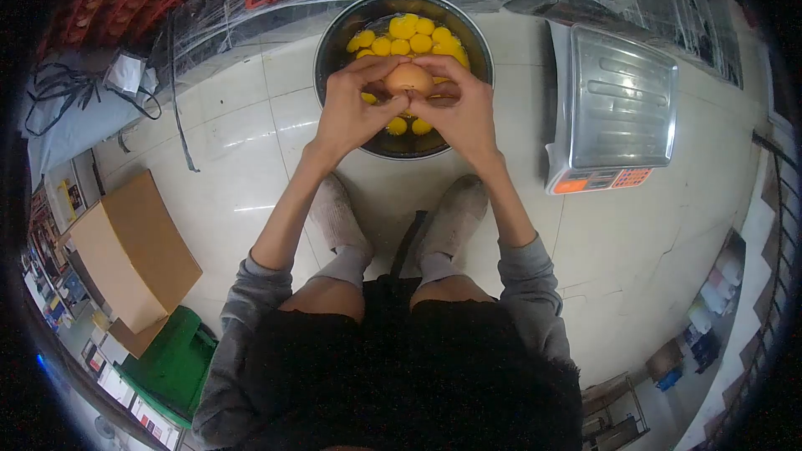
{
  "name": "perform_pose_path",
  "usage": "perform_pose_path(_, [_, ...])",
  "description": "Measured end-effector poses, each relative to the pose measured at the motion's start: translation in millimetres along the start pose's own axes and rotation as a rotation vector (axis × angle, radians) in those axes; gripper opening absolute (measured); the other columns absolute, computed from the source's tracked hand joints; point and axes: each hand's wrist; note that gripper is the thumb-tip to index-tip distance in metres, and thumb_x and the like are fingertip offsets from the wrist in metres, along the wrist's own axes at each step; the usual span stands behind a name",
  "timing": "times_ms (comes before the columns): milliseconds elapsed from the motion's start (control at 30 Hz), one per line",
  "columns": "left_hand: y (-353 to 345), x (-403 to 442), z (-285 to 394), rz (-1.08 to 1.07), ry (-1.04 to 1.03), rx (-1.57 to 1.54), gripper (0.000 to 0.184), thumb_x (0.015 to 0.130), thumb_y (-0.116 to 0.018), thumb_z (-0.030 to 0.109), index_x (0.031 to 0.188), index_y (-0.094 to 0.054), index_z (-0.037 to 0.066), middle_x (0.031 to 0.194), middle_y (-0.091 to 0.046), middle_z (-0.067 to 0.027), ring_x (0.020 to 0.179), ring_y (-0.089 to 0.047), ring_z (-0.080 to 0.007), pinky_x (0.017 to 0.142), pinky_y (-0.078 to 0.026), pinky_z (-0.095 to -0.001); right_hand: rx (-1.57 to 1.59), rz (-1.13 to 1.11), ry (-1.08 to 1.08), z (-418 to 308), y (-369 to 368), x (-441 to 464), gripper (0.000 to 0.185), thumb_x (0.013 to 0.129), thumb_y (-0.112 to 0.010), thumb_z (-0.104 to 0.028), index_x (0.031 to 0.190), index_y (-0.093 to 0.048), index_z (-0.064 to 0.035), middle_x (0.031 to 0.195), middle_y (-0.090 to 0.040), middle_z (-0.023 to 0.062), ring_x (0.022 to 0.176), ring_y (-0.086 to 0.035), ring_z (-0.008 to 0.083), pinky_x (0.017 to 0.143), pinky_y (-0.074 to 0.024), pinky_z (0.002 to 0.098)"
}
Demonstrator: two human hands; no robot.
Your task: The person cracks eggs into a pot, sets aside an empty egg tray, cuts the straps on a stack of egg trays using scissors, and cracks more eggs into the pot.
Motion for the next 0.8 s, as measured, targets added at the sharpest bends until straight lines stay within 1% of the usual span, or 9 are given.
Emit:
perform_pose_path(133, [-3,1,-6,0.057,-0.027,0.038,0.041,0.068,-0.067,0.007,0.108,-0.063,-0.001,0.099,-0.063,-0.0151,0.070,-0.064,-0.0169,0.067,-0.052,-0.0258,-0.030,0.025,0.009,2,-2,3,0.039,0.069,-0.069,-0.003,0.106,-0.062,-0.0043,0.100,-0.065,0.0075,0.084,-0.066,0.0181,0.073,-0.0540,0.0271])
perform_pose_path(367, [-3,6,-11,0.075,-0.028,0.017,0.039,0.069,-0.066,0.007,0.107,-0.064,0.000,0.098,-0.063,-0.0146,0.070,-0.064,-0.0165,0.065,-0.052,-0.0258,0.018,0.043,0.033,10,-7,10,0.038,0.068,-0.070,-0.003,0.106,-0.062,-0.0044,0.098,-0.066,0.0077,0.084,-0.066,0.0172,0.074,-0.0536,0.0271])
perform_pose_path(467, [-3,8,-13,0.067,-0.003,0.020,0.039,0.068,-0.066,0.008,0.107,-0.064,0.001,0.099,-0.063,-0.0141,0.070,-0.064,-0.0163,0.065,-0.052,-0.0253,0.030,0.052,-0.016,10,-9,11,0.037,0.068,-0.069,-0.003,0.105,-0.063,-0.0045,0.097,-0.066,0.0088,0.084,-0.066,0.0164,0.075,-0.0532,0.0270])
perform_pose_path(533, [-4,9,-17,0.085,0.002,0.005,0.039,0.068,-0.066,0.008,0.106,-0.064,0.001,0.099,-0.064,-0.0136,0.070,-0.064,-0.0158,0.066,-0.052,-0.0249,0.032,0.055,0.030,16,-10,13,0.037,0.068,-0.069,-0.003,0.105,-0.063,-0.0048,0.097,-0.066,0.0101,0.084,-0.065,0.0159,0.075,-0.0531,0.0269])
perform_pose_path(633, [-2,10,-18,0.063,0.048,0.015,0.039,0.069,-0.066,0.009,0.106,-0.064,0.001,0.099,-0.064,-0.0133,0.071,-0.064,-0.0157,0.067,-0.052,-0.0247,0.030,0.068,0.023,16,-12,15,0.037,0.068,-0.070,-0.004,0.105,-0.063,-0.0051,0.096,-0.066,0.0100,0.083,-0.065,0.0157,0.075,-0.0530,0.0268])
perform_pose_path(767, [-3,12,-24,0.085,0.034,0.024,0.038,0.069,-0.065,0.009,0.106,-0.065,0.001,0.099,-0.064,-0.0132,0.072,-0.064,-0.0156,0.068,-0.052,-0.0247,0.031,0.065,-0.001,21,-13,17,0.038,0.068,-0.071,-0.005,0.105,-0.063,-0.0055,0.095,-0.066,0.0095,0.082,-0.066,0.0158,0.075,-0.0531,0.0267])
perform_pose_path(800, [-3,12,-24,0.088,0.051,0.012,0.038,0.069,-0.065,0.009,0.106,-0.065,0.002,0.099,-0.064,-0.0132,0.074,-0.064,-0.0158,0.069,-0.052,-0.0248,0.017,0.072,0.004,20,-14,17,0.038,0.067,-0.072,-0.005,0.105,-0.063,-0.0056,0.095,-0.067,0.0094,0.082,-0.066,0.0160,0.075,-0.0531,0.0267])
Point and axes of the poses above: each hand's wrist, its own x-axis towards the middle knuckle, its own y-axis out of the back of the hand, z = x × y
